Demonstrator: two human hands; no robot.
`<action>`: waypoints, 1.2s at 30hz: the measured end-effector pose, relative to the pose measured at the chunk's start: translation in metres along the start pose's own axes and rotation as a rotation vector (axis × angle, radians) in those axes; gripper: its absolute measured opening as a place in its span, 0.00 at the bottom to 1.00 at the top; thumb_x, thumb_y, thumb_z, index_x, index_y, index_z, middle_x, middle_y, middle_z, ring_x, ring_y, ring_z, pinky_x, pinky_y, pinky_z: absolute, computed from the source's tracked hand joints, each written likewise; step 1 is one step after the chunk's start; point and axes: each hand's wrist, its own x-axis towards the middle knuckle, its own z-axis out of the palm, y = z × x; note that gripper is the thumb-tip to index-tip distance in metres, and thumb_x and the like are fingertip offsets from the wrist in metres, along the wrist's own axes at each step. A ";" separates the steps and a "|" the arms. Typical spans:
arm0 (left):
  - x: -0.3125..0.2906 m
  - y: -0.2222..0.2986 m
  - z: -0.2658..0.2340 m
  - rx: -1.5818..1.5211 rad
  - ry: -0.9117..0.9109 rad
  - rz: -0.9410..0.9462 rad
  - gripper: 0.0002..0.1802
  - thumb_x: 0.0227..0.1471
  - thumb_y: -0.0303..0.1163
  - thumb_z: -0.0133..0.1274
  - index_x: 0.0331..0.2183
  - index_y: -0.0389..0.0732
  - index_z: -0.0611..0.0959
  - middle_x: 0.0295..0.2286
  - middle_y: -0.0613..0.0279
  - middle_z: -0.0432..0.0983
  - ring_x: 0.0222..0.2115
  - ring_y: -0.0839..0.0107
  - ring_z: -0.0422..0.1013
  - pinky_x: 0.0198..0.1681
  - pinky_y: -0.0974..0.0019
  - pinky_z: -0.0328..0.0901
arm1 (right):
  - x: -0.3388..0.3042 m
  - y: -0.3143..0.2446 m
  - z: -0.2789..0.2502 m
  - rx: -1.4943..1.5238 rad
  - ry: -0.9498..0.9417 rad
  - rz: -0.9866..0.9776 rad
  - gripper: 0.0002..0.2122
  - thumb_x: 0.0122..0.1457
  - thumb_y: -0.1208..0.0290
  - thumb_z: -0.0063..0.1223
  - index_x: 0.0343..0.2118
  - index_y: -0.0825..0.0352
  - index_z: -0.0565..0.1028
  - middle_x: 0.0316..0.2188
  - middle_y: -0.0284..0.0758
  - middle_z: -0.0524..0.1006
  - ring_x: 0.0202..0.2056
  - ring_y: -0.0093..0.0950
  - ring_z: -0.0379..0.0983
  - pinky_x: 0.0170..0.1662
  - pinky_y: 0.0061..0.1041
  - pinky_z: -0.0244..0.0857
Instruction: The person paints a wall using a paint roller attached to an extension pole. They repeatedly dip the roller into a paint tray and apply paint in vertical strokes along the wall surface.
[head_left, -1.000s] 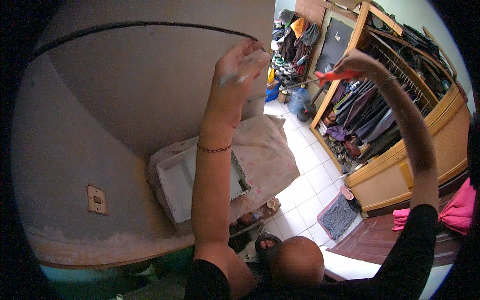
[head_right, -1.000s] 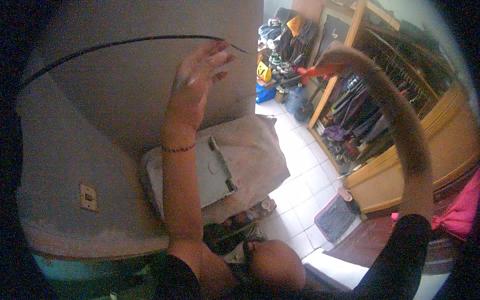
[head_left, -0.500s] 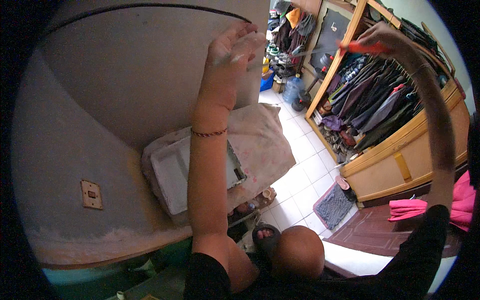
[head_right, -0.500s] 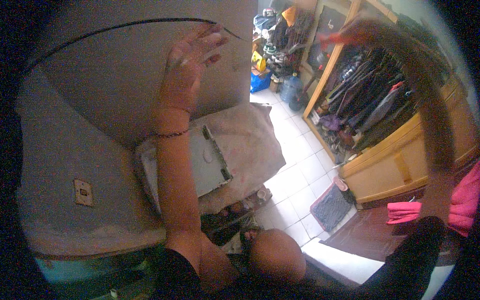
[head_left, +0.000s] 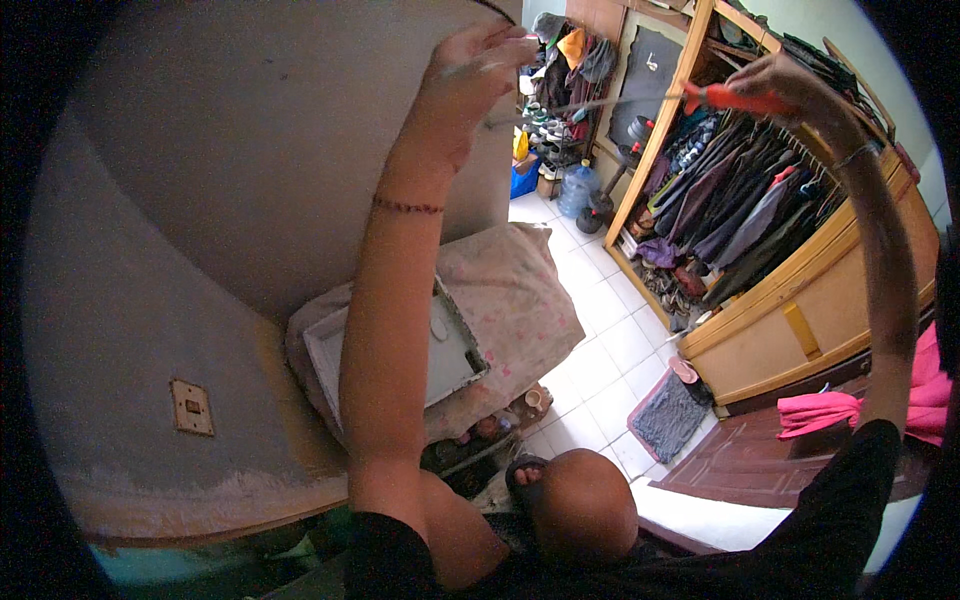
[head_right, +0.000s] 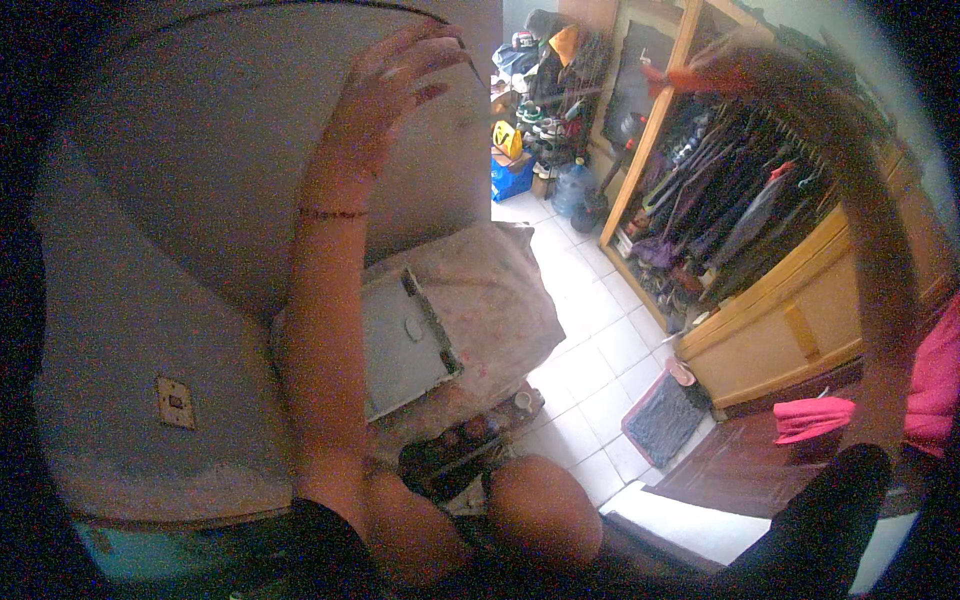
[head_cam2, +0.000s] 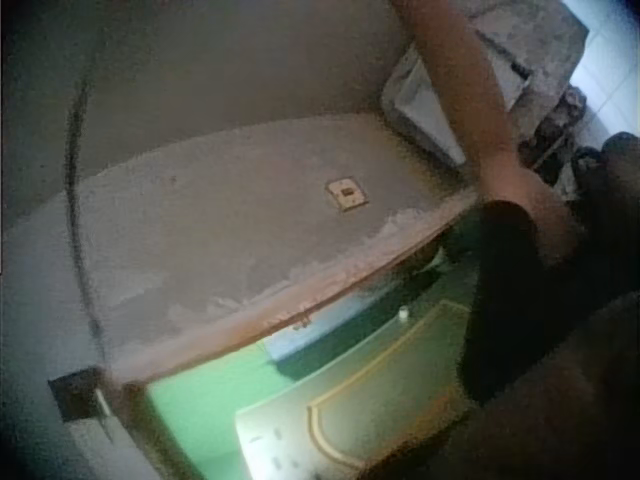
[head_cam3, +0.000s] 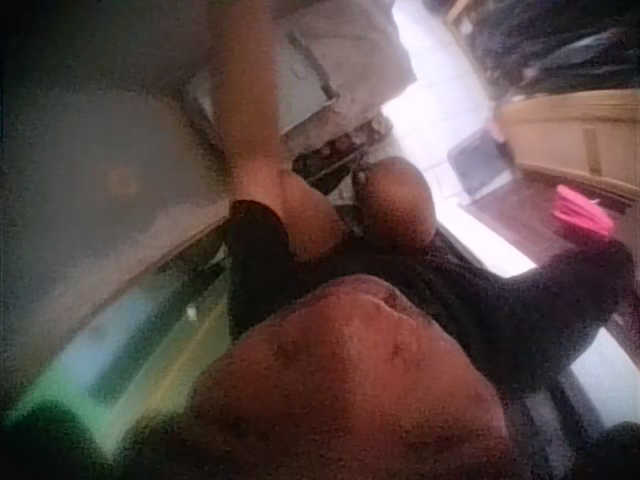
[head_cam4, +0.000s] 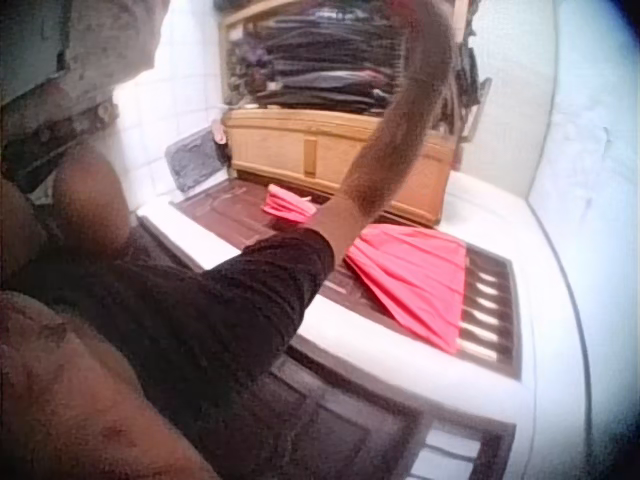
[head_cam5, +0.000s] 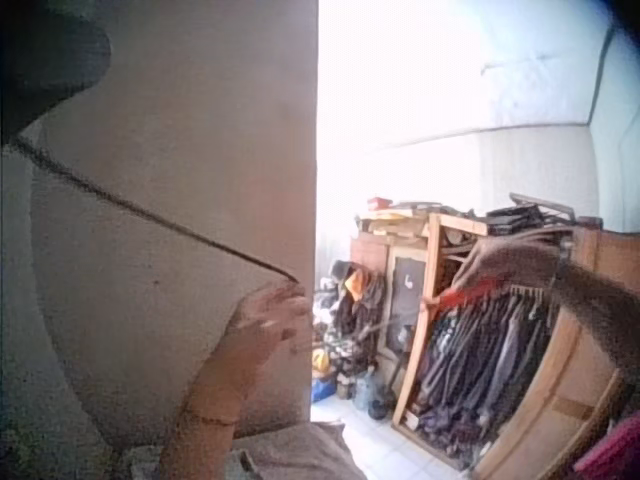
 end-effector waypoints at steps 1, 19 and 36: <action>0.005 0.004 0.004 0.058 -0.040 -0.023 0.15 0.57 0.37 0.50 0.43 0.42 0.82 0.47 0.63 0.73 0.46 0.71 0.72 0.47 0.65 0.68 | -0.002 0.004 0.006 -0.021 0.036 0.114 0.25 0.49 0.59 0.66 0.46 0.73 0.78 0.28 0.43 0.80 0.21 0.26 0.76 0.22 0.20 0.71; 0.028 0.008 0.018 0.058 0.037 -0.075 0.27 0.49 0.36 0.59 0.48 0.29 0.77 0.46 0.50 0.76 0.47 0.65 0.72 0.52 0.66 0.64 | -0.204 0.068 0.454 0.648 0.656 0.499 0.14 0.55 0.69 0.65 0.42 0.71 0.82 0.17 0.22 0.71 0.16 0.11 0.61 0.18 0.16 0.52; 0.021 -0.003 0.024 0.164 0.092 -0.014 0.29 0.53 0.39 0.58 0.52 0.34 0.72 0.48 0.56 0.74 0.49 0.67 0.70 0.52 0.62 0.65 | -0.132 0.050 0.539 0.769 0.788 0.383 0.19 0.51 0.68 0.68 0.46 0.71 0.80 0.25 0.39 0.83 0.27 0.16 0.75 0.32 0.19 0.68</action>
